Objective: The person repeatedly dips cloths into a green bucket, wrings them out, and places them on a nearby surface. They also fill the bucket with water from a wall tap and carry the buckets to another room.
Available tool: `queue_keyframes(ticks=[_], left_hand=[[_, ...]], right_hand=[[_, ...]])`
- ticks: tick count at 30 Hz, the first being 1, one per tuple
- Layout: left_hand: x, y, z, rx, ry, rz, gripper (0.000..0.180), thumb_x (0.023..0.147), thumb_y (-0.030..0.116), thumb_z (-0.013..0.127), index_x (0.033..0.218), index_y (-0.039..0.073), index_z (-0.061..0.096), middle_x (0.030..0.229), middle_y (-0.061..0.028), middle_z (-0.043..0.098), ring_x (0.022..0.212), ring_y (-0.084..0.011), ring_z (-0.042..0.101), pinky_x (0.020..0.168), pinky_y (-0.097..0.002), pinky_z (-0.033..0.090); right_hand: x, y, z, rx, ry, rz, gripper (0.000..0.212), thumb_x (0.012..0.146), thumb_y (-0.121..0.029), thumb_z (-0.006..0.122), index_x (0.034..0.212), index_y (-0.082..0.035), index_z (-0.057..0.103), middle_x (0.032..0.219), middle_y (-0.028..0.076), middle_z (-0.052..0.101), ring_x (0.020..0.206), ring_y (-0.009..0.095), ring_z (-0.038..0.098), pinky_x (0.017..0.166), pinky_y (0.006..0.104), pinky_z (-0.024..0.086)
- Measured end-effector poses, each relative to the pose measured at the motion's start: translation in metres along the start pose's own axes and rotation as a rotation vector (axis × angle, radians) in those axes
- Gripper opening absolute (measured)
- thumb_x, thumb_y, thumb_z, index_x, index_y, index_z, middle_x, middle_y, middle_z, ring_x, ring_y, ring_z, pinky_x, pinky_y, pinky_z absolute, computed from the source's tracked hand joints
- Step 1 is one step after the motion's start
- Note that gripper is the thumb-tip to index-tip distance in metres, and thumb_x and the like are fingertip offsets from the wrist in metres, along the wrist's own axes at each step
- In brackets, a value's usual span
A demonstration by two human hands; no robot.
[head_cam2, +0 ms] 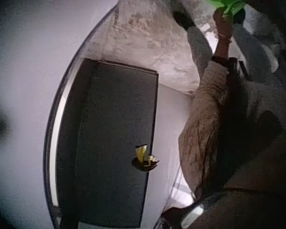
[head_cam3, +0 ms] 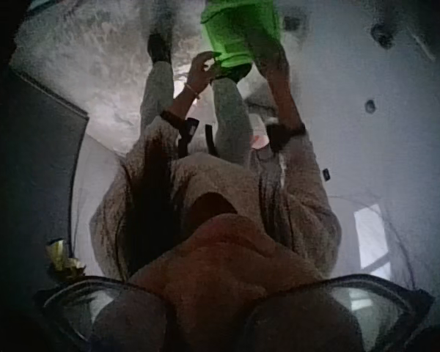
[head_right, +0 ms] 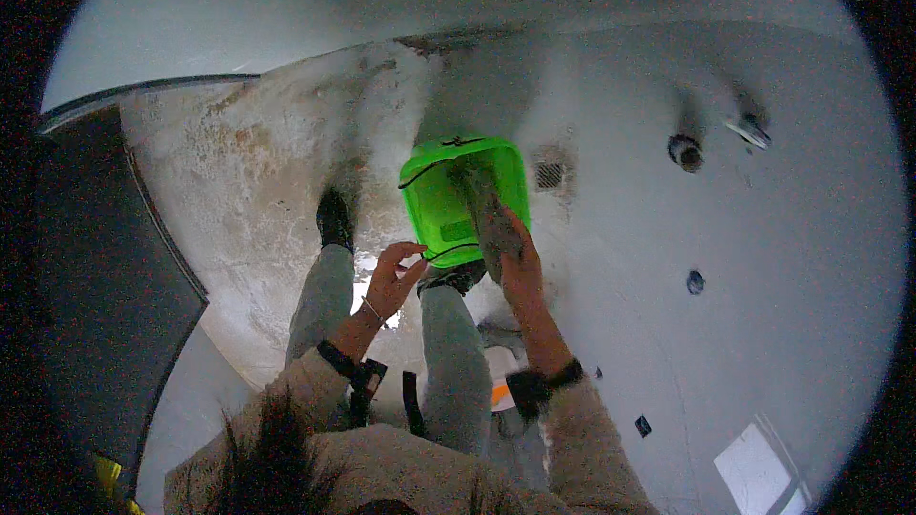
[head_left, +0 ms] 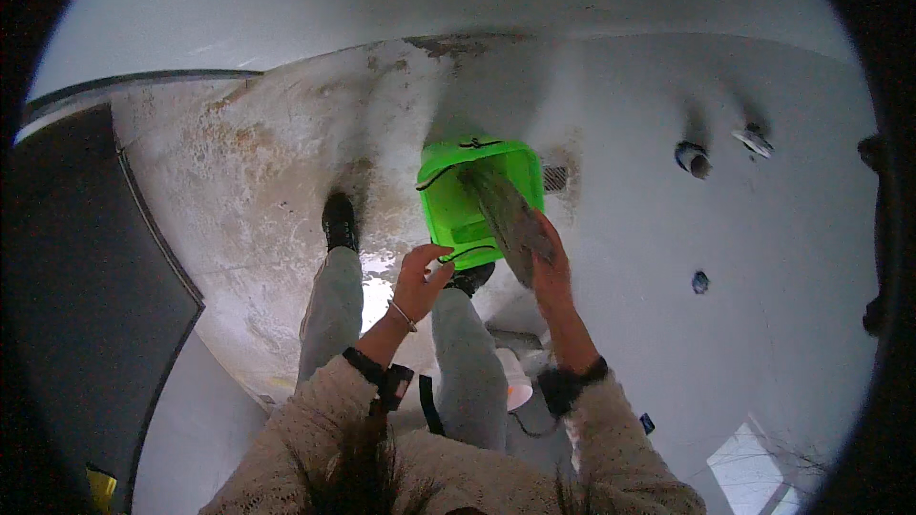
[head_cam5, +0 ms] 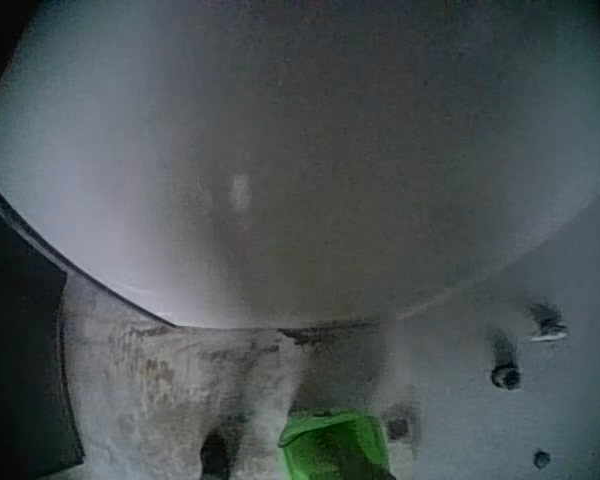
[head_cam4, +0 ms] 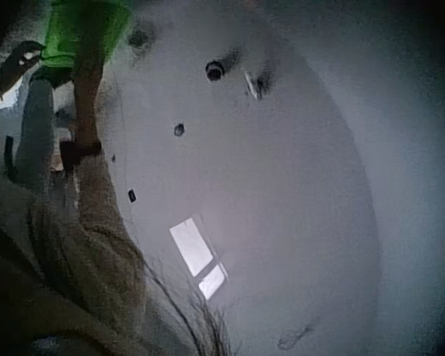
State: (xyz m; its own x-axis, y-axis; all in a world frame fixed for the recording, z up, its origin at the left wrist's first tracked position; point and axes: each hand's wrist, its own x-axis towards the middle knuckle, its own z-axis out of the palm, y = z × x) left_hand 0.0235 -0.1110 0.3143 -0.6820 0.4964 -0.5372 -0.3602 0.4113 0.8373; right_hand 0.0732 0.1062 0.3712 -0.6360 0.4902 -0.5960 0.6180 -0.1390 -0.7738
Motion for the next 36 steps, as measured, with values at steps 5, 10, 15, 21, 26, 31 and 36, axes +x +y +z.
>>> queue_keyframes(ticks=[5,10,15,21,26,31,36], left_hand=[[0.011,-0.048,0.002,-0.080,0.080,-0.245,0.024,0.086,0.019,0.060,0.109,0.010,0.058,0.110,-0.0039,0.056,0.099,-0.0158,0.052,0.075,-0.0289,0.045],[0.027,-0.064,-0.006,-0.224,0.063,-0.307,0.021,0.087,0.018,0.058,0.107,0.010,0.059,0.109,-0.0014,0.059,0.096,-0.0103,0.053,0.077,-0.0249,0.041],[0.028,-0.068,0.000,-0.268,0.078,-0.359,0.023,0.086,0.019,0.059,0.107,0.009,0.058,0.106,-0.0029,0.059,0.094,-0.0131,0.053,0.076,-0.0281,0.043],[0.030,-0.085,0.000,-0.214,0.116,-0.324,0.023,0.089,0.017,0.057,0.109,0.008,0.057,0.106,-0.0033,0.060,0.093,-0.0109,0.056,0.074,-0.0248,0.044],[0.027,-0.063,0.019,0.041,0.037,-0.178,0.054,0.079,0.010,0.064,0.129,0.008,0.041,0.120,-0.0089,0.051,0.102,-0.0196,0.053,0.078,-0.0307,0.046],[0.041,0.000,0.072,0.263,-0.091,0.361,0.092,0.061,0.019,0.077,0.137,0.011,0.026,0.143,-0.0258,0.014,0.132,-0.0379,0.024,0.102,-0.0523,0.027],[0.073,0.009,0.125,0.188,-0.014,0.693,0.079,0.062,0.019,0.073,0.130,0.012,0.034,0.137,-0.0202,0.030,0.131,-0.0340,0.027,0.103,-0.0600,0.016]], right_hand=[[0.129,0.142,0.043,0.063,0.054,0.359,0.038,0.090,-0.016,0.046,0.127,-0.006,0.045,0.117,0.011,0.053,0.100,0.024,0.053,0.087,0.0343,0.043],[0.204,0.230,0.076,-0.417,0.017,0.281,0.038,0.090,-0.018,0.047,0.126,-0.004,0.046,0.114,0.012,0.055,0.099,0.024,0.054,0.086,0.0339,0.043],[0.228,0.274,0.099,-0.737,-0.059,0.210,0.039,0.090,-0.020,0.047,0.125,-0.003,0.046,0.111,0.013,0.056,0.097,0.024,0.055,0.085,0.0336,0.043],[0.206,0.243,0.071,-0.799,-0.153,0.199,0.040,0.090,-0.023,0.047,0.124,-0.001,0.047,0.108,0.015,0.058,0.095,0.024,0.056,0.084,0.0332,0.044],[0.082,0.132,0.018,-0.219,-0.051,0.298,0.046,0.088,-0.021,0.047,0.129,-0.002,0.043,0.118,0.015,0.053,0.103,0.024,0.052,0.089,0.0338,0.042],[-0.047,-0.018,-0.035,0.179,-0.025,0.345,0.039,0.091,-0.017,0.042,0.126,-0.001,0.046,0.119,0.011,0.054,0.104,0.018,0.053,0.089,0.0304,0.042],[-0.125,-0.111,-0.080,0.339,-0.070,0.601,0.052,0.088,-0.035,0.055,0.122,0.004,0.048,0.118,0.017,0.054,0.108,0.024,0.054,0.088,0.0377,0.046]])
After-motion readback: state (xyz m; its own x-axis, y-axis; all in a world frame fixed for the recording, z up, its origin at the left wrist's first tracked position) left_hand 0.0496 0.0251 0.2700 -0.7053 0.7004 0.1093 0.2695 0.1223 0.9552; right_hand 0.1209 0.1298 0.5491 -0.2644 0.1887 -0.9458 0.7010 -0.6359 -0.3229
